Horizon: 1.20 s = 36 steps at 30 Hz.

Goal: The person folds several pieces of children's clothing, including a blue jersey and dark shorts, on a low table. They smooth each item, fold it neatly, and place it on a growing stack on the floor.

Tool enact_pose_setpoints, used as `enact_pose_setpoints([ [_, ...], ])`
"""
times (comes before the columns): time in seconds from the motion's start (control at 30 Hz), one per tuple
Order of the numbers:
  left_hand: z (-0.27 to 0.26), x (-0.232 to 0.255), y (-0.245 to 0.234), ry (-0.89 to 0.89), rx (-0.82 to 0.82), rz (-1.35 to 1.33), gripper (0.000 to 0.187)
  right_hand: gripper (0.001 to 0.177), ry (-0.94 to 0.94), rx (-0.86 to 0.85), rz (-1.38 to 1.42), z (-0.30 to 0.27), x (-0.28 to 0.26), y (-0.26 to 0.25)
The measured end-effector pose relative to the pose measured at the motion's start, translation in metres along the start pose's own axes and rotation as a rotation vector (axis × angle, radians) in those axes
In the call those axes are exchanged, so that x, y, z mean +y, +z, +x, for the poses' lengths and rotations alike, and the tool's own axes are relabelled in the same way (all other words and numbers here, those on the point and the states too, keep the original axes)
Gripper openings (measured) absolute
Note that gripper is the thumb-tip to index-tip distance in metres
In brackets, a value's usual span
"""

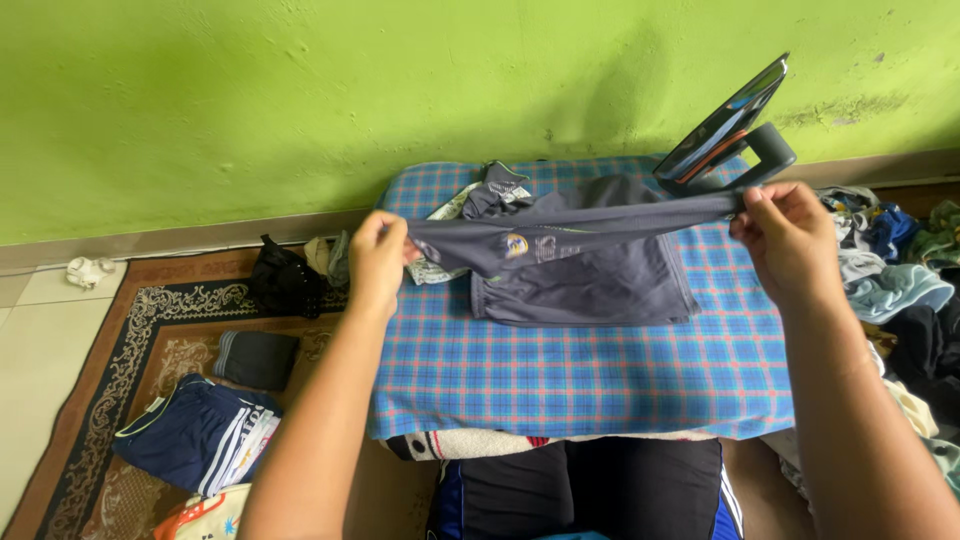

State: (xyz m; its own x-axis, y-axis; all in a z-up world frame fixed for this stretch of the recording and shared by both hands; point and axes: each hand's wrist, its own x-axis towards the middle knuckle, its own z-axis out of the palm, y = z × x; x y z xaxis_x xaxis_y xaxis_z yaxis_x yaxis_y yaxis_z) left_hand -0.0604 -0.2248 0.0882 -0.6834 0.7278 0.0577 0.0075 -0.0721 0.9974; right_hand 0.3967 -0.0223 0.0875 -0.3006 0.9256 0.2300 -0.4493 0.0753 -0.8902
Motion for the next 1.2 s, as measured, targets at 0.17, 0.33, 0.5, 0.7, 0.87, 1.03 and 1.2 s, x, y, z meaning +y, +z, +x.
enact_pose_setpoints([
  [0.17,0.050,0.065,0.014,0.122,0.049,0.003,0.009,0.029,-0.013,-0.062,-0.095,0.029,-0.055,0.046],
  [0.33,0.068,0.147,0.023,0.262,0.098,-0.027,0.013,0.020,-0.139,-0.069,-0.416,0.044,-0.101,0.069],
  [0.5,0.057,0.205,0.003,0.324,-0.176,-0.322,0.016,0.013,-0.412,-0.099,-0.473,0.044,-0.138,0.060],
  [0.7,0.080,0.175,0.036,0.206,-0.264,-0.212,0.026,0.014,-0.390,-0.083,-0.781,0.068,-0.109,0.054],
  [0.87,0.095,0.171,0.045,0.126,-0.218,-0.337,0.028,0.007,-0.502,0.080,-0.944,0.082,-0.088,0.057],
  [1.03,0.061,0.182,0.035,0.225,-0.232,-0.265,0.028,0.007,-0.452,0.057,-0.546,0.058,-0.104,0.056],
  [1.2,0.004,0.127,0.014,0.215,-0.297,-0.080,0.028,0.011,-0.307,-0.165,-0.519,0.010,-0.080,0.018],
])
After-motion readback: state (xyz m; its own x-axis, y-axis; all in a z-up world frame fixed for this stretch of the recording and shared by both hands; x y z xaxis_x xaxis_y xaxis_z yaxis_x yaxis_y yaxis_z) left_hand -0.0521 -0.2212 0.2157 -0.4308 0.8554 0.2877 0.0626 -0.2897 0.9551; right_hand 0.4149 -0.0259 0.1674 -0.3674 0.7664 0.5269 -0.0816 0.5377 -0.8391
